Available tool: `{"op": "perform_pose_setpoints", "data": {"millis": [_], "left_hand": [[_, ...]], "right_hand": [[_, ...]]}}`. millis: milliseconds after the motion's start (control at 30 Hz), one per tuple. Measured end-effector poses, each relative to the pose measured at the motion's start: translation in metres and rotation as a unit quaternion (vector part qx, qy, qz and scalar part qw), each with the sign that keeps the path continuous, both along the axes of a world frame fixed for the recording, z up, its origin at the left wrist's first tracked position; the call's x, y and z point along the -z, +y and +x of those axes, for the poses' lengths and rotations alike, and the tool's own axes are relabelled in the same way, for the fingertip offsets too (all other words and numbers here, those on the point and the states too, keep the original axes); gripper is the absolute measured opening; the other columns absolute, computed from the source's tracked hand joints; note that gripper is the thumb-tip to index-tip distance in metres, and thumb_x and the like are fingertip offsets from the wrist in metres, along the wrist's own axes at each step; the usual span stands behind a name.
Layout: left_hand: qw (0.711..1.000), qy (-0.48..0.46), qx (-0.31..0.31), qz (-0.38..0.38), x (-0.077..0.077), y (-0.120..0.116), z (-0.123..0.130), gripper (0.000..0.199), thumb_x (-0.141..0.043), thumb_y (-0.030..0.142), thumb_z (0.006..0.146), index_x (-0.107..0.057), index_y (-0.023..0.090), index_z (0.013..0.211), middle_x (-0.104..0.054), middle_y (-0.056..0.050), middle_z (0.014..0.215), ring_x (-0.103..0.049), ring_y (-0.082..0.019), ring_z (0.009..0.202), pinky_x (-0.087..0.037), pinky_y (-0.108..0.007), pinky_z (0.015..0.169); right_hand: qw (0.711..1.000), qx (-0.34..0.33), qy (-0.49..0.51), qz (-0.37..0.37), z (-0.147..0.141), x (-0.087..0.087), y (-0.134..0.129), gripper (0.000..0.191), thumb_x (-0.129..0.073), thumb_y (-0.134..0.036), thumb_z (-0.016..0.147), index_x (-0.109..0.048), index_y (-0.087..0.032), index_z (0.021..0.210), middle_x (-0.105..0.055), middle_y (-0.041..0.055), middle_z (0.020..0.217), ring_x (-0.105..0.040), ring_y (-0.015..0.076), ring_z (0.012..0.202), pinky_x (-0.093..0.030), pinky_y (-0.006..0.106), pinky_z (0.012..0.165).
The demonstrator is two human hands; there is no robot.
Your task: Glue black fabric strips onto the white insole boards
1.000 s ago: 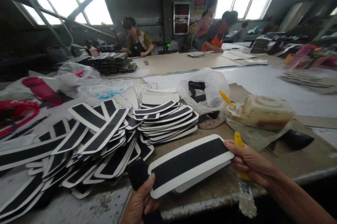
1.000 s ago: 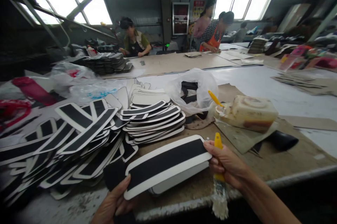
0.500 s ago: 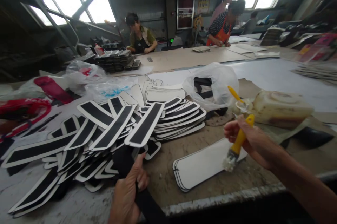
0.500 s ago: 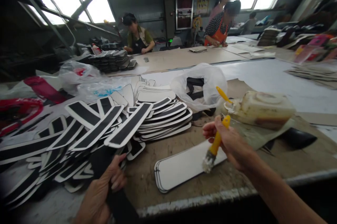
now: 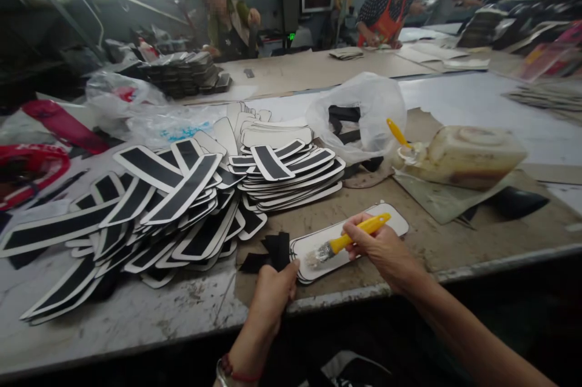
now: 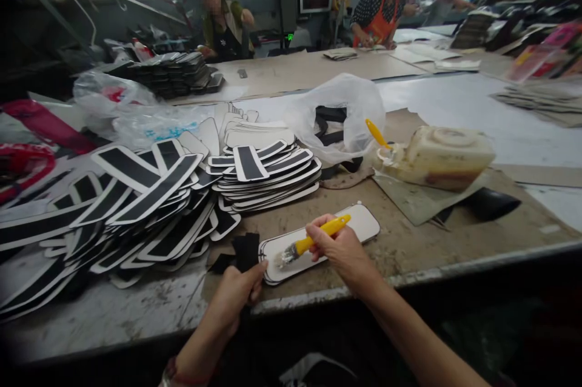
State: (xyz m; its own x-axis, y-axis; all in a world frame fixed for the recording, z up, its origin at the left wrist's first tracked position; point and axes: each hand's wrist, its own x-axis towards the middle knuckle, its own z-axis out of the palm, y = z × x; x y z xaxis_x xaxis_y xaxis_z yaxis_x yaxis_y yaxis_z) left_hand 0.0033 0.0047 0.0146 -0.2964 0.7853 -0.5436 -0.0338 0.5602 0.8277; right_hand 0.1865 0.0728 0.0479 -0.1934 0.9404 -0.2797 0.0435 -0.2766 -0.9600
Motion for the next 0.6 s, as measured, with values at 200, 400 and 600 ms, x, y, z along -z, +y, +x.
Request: {"op": "perform_pose_setpoints", "data": {"millis": [200, 400, 600], "left_hand": [[1.0, 0.013, -0.021, -0.001, 0.001, -0.003, 0.004, 0.046, -0.058, 0.043, 0.066, -0.035, 0.022, 0.032, -0.032, 0.004, 0.03, -0.026, -0.007, 0.032, -0.018, -0.025, 0.041], [1.0, 0.014, -0.019, -0.012, 0.004, -0.002, 0.001, 0.051, -0.061, 0.049, 0.063, -0.034, 0.022, 0.029, -0.028, 0.005, 0.03, -0.023, -0.007, 0.033, -0.017, -0.025, 0.042], [1.0, 0.015, -0.02, 0.001, 0.007, -0.003, 0.0, 0.054, -0.061, 0.051, 0.063, -0.032, 0.024, 0.028, -0.027, 0.004, 0.03, -0.024, -0.008, 0.034, -0.019, -0.027, 0.042]], "right_hand": [[0.97, 0.02, -0.212, 0.119, 0.038, -0.007, 0.009, 0.028, -0.057, -0.049, 0.077, -0.056, -0.021, 0.079, -0.058, -0.0009, 0.064, -0.057, 0.0153, 0.055, -0.044, 0.028, 0.056], [0.882, 0.07, -0.412, 0.219, 0.085, -0.016, 0.022, 0.018, -0.051, -0.04, 0.082, -0.056, -0.023, 0.082, -0.062, 0.0026, 0.075, -0.059, 0.0195, 0.068, -0.043, 0.031, 0.068], [0.846, 0.059, -0.424, 0.317, 0.097, -0.019, 0.029, 0.013, -0.049, -0.034, 0.085, -0.054, -0.023, 0.081, -0.06, 0.0044, 0.085, -0.057, 0.0209, 0.083, -0.042, 0.032, 0.079]]}}
